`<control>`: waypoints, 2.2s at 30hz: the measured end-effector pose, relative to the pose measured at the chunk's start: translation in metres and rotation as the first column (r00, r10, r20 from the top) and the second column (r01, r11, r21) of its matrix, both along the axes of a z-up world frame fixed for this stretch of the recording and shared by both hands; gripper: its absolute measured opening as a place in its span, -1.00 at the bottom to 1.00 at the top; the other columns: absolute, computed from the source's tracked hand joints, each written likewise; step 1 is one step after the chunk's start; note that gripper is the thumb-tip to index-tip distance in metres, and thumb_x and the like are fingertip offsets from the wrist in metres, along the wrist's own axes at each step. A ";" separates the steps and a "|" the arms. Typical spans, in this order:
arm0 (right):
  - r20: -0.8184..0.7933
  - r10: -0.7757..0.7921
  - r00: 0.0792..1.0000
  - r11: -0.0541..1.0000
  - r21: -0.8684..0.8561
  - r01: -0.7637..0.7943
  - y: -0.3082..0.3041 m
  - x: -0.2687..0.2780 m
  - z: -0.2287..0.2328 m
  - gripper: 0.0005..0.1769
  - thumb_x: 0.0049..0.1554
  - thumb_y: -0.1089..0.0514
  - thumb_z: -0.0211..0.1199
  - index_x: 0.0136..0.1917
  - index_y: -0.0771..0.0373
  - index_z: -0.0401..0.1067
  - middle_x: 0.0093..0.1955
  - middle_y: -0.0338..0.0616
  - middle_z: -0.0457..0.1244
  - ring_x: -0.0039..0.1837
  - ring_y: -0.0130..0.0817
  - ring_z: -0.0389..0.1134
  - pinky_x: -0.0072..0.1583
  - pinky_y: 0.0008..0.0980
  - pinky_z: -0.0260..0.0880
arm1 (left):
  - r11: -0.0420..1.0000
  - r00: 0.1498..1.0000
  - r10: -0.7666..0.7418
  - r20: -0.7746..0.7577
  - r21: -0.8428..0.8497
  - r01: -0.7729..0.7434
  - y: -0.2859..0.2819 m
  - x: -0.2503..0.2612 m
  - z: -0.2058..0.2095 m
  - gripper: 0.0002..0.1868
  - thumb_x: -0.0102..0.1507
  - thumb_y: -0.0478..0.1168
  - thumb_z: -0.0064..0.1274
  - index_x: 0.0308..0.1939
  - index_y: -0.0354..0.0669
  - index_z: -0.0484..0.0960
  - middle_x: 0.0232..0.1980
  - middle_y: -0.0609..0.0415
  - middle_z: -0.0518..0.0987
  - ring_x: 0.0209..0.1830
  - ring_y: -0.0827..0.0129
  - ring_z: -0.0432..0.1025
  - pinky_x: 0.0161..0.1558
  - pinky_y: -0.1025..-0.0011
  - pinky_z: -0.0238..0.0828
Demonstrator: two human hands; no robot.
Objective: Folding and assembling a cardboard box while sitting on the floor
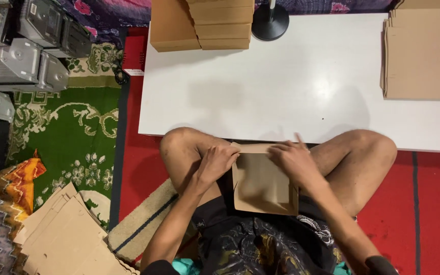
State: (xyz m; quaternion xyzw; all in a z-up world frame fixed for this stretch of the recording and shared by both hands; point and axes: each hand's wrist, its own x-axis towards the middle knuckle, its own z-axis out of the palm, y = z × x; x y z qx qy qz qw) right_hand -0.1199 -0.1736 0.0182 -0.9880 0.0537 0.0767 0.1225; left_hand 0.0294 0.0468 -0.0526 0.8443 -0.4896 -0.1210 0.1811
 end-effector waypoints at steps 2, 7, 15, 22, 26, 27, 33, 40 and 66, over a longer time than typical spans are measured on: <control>-0.044 -0.028 0.999 0.995 -0.095 0.024 -0.020 -0.023 0.007 -0.68 0.23 0.01 0.15 0.24 -0.12 0.51 0.18 -0.36 0.42 0.32 -0.32 0.38 0.55 0.31 -0.03 | 1.000 1.000 0.009 -0.027 -0.012 -0.010 -0.005 -0.004 0.046 -0.85 0.33 -0.15 0.05 -0.31 0.02 0.68 -0.46 0.03 0.63 -0.40 0.06 0.59 0.02 0.05 0.52; -0.088 -0.061 0.994 0.992 -0.117 0.050 -0.034 -0.044 0.005 -0.61 0.19 0.09 0.13 0.28 -0.07 0.47 0.23 -0.33 0.40 0.40 -0.27 0.33 0.55 0.34 -0.04 | 0.998 0.999 -0.028 0.021 -0.053 0.029 -0.042 -0.031 0.008 -0.90 0.25 -0.30 0.10 -0.33 -0.03 0.68 -0.32 -0.01 0.73 -0.21 0.15 0.64 0.51 -0.23 -0.14; -0.116 -0.090 0.989 0.995 -0.050 0.085 -0.038 -0.033 0.008 -0.56 0.17 0.21 0.12 0.29 -0.11 0.47 0.18 -0.35 0.42 0.39 -0.28 0.33 0.55 0.34 -0.05 | 0.988 0.990 -0.069 -0.123 -0.149 0.050 -0.076 -0.048 -0.014 -0.81 0.30 -0.24 0.01 -0.14 0.16 0.71 -0.40 0.16 0.67 -0.37 0.17 0.62 -0.12 0.17 0.62; -0.076 -0.080 0.994 0.995 -0.071 0.074 -0.024 -0.015 0.002 -0.63 0.17 0.12 0.18 0.25 -0.06 0.50 0.21 -0.36 0.41 0.37 -0.27 0.35 0.54 0.36 -0.06 | 0.996 0.996 0.087 0.014 -0.013 -0.086 -0.008 -0.008 0.021 -0.77 0.33 -0.14 0.03 -0.43 0.03 0.61 -0.55 0.18 0.56 -0.52 0.21 0.56 -0.30 0.28 0.59; 0.066 0.020 0.998 0.999 0.028 -0.022 0.022 0.015 -0.007 -0.71 0.22 -0.01 0.16 0.18 -0.05 0.55 0.16 -0.31 0.43 0.31 -0.26 0.38 0.52 0.38 -0.07 | 0.993 0.995 0.100 0.022 -0.060 -0.098 -0.024 -0.017 0.011 -0.76 0.33 -0.12 0.03 -0.45 0.04 0.54 -0.59 0.14 0.47 -0.53 0.20 0.53 -0.44 0.30 0.55; 0.106 0.023 0.994 0.998 0.057 -0.030 0.033 0.020 -0.011 -0.70 0.24 0.00 0.14 0.20 -0.01 0.54 0.18 -0.30 0.43 0.33 -0.27 0.36 0.52 0.34 -0.09 | 0.992 0.995 0.095 0.004 -0.082 -0.094 -0.029 -0.017 0.018 -0.75 0.33 -0.15 0.03 -0.47 0.01 0.52 -0.58 0.13 0.47 -0.54 0.22 0.53 -0.46 0.35 0.54; 0.098 -0.074 0.992 0.993 -0.081 0.082 -0.014 -0.023 -0.015 -0.68 0.22 -0.19 0.14 0.16 -0.18 0.56 0.17 -0.49 0.44 0.35 -0.45 0.34 0.58 0.19 -0.10 | 0.996 0.997 0.074 -0.009 -0.042 -0.074 -0.005 -0.004 0.022 -0.82 0.34 -0.14 0.02 -0.34 0.00 0.63 -0.53 0.14 0.56 -0.47 0.19 0.57 -0.33 0.29 0.56; -0.014 -0.140 0.990 0.987 -0.077 0.139 -0.039 -0.046 -0.018 -0.67 0.24 0.01 0.11 0.24 -0.14 0.51 0.19 -0.38 0.43 0.39 -0.38 0.34 0.61 0.30 -0.20 | 0.987 0.981 0.001 0.195 -0.158 0.030 -0.060 -0.046 -0.047 -0.86 0.27 -0.21 -0.02 -0.34 0.13 0.63 -0.46 0.22 0.57 -0.41 0.26 0.56 -0.27 0.31 0.51; 0.009 -0.051 0.999 0.967 -0.250 0.052 -0.035 -0.037 -0.021 -0.72 0.22 -0.03 0.10 0.13 -0.25 0.56 0.14 -0.49 0.43 0.31 -0.38 0.39 0.56 0.34 -0.06 | 0.999 0.996 0.035 -0.079 -0.037 -0.038 -0.005 -0.004 0.009 -0.95 0.32 -0.25 0.10 -0.16 -0.09 0.63 -0.31 -0.01 0.67 -0.27 0.02 0.62 -0.12 0.09 0.61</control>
